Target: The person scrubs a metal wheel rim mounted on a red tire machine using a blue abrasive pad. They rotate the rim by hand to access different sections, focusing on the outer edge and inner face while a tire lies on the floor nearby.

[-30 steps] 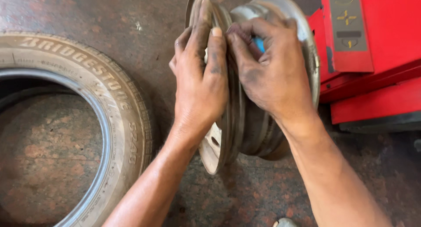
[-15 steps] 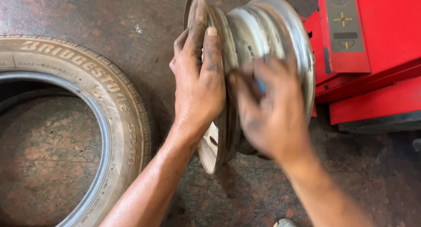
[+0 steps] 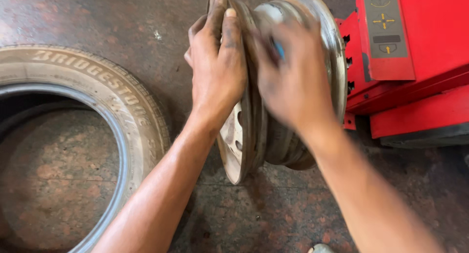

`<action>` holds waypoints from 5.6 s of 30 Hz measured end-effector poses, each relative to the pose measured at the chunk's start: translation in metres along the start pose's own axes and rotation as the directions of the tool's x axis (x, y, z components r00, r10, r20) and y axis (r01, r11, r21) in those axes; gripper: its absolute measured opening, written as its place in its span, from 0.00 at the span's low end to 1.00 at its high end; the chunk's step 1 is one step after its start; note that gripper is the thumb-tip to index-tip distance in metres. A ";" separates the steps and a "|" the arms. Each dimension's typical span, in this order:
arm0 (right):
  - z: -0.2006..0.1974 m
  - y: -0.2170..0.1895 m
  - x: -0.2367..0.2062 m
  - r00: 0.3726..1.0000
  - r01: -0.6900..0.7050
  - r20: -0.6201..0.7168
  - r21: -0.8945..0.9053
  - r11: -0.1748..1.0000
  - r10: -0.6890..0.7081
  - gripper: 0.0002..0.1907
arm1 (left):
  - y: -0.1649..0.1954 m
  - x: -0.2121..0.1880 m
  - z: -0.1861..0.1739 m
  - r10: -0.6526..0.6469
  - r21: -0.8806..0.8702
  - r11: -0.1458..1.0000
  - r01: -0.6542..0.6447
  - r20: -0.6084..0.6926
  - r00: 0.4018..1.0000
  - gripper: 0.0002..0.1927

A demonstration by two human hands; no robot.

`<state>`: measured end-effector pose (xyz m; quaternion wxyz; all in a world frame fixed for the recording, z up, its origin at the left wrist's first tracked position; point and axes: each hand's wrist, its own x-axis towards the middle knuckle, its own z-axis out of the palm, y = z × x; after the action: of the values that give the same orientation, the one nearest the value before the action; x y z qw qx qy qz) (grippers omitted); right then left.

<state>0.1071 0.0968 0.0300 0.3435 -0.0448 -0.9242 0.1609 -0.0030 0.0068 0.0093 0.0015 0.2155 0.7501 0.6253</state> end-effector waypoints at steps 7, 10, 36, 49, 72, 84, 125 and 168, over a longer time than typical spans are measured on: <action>0.002 -0.012 -0.008 0.998 -0.049 -0.031 0.024 0.998 0.050 0.03 | -0.015 0.009 0.012 -0.060 -0.150 0.987 0.059 -0.005 0.998 0.27; 0.001 -0.010 0.000 0.993 -0.122 0.018 0.186 0.975 0.120 0.03 | -0.013 0.014 0.009 -0.075 -0.058 0.996 0.075 -0.010 0.997 0.27; -0.009 -0.008 0.012 0.997 -0.075 0.029 -0.012 0.997 0.075 0.07 | 0.010 -0.033 -0.008 0.040 -0.179 0.983 -0.033 0.034 0.999 0.28; 0.008 -0.027 -0.022 0.986 -0.142 -0.087 -0.024 0.990 0.139 0.05 | -0.012 -0.002 0.008 -0.143 -0.063 0.987 0.148 0.085 0.986 0.28; -0.023 -0.014 -0.024 0.991 -0.078 0.118 0.139 0.987 0.062 0.08 | 0.039 -0.124 -0.048 -0.245 0.320 0.930 0.182 0.169 0.955 0.25; -0.013 -0.029 0.024 0.944 -0.295 0.189 0.127 0.947 0.269 0.08 | 0.015 -0.047 -0.033 0.071 0.089 0.993 -0.082 0.126 0.989 0.29; -0.005 -0.025 0.003 0.998 0.002 0.070 0.044 0.999 -0.005 0.03 | 0.005 -0.040 -0.020 0.043 0.015 0.999 -0.044 0.070 0.997 0.28; -0.010 -0.033 -0.011 0.998 -0.032 0.063 0.136 0.990 0.023 0.02 | 0.003 -0.042 -0.018 0.081 -0.058 0.995 -0.080 0.011 0.997 0.27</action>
<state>0.1233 0.0660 0.0410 0.3150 -0.0290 -0.9204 0.2298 0.0309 -0.0234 0.0049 -0.0127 0.2495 0.7225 0.6446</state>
